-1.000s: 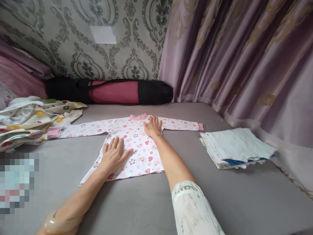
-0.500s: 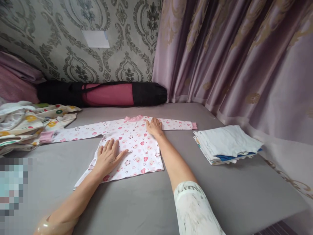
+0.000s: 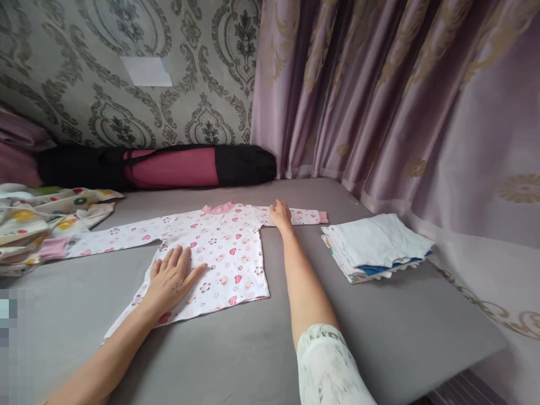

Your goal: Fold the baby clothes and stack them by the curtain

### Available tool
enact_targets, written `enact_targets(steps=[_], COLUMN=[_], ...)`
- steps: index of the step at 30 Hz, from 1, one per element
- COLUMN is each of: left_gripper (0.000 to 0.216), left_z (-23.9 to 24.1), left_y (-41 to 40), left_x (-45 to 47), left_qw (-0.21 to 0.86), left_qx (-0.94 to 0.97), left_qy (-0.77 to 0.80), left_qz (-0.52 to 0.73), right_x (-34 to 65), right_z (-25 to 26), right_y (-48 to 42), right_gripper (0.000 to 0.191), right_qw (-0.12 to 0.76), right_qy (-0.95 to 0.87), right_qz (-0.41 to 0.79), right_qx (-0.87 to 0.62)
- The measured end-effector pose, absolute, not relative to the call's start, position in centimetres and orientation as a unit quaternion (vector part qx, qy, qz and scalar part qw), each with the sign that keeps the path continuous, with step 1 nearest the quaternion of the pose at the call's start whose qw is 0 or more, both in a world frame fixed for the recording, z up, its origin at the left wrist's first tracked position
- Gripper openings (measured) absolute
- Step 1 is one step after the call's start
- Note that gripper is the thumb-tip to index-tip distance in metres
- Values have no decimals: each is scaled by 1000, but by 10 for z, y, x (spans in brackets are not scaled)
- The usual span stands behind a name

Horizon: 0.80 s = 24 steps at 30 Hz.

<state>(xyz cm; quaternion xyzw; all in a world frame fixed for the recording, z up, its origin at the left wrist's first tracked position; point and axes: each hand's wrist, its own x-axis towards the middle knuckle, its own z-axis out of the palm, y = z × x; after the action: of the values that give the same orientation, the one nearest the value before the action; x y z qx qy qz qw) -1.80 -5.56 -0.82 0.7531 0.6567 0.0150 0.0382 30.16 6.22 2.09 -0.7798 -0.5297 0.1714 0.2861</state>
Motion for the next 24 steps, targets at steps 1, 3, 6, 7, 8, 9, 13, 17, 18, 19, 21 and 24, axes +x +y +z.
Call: enact_targets(steps=[1, 3, 6, 7, 8, 9, 13, 17, 18, 19, 21, 24], left_gripper=[82, 83, 82, 81, 79, 76, 55, 44, 39, 36, 32, 28], left_z=[-10, -13, -13, -10, -6, 0, 29, 44, 45, 45, 44, 44], left_y=[-55, -55, -56, -55, -54, -52, -30, 11, 23, 34, 57, 88], left_x=[-18, -18, -18, -18, -18, -19, -15, 5, 14, 25, 50, 90], left_qw=[38, 34, 13, 2, -8, -16, -11, 67, 82, 92, 115, 147], left_qx=[751, 751, 759, 764, 771, 778, 789, 807, 820, 826, 834, 847], left_qy=[659, 660, 651, 645, 637, 628, 615, 586, 562, 548, 525, 488], left_qz=[14, 12, 10, 10, 9, 6, -22, 35, 68, 94, 125, 152], right_x=[310, 327, 348, 354, 359, 364, 373, 373, 372, 372, 372, 375], right_z=[20, 18, 12, 9, 6, 4, -4, -1, 1, 3, 6, 7], right_y=[60, 55, 48, 45, 43, 42, 39, 38, 38, 37, 37, 37], right_gripper=[51, 47, 43, 43, 43, 45, 50, 48, 50, 52, 54, 48], right_qw=[288, 291, 276, 266, 257, 252, 240, 255, 271, 287, 314, 312], right_qy=[-500, -441, -376, -360, -343, -328, -299, -296, -292, -285, -269, -262], right_qz=[147, 100, 35, 16, 2, -7, 10, 3, 0, 0, 2, 2], right_qx=[-803, -843, -884, -894, -903, -910, -924, -920, -917, -914, -910, -913])
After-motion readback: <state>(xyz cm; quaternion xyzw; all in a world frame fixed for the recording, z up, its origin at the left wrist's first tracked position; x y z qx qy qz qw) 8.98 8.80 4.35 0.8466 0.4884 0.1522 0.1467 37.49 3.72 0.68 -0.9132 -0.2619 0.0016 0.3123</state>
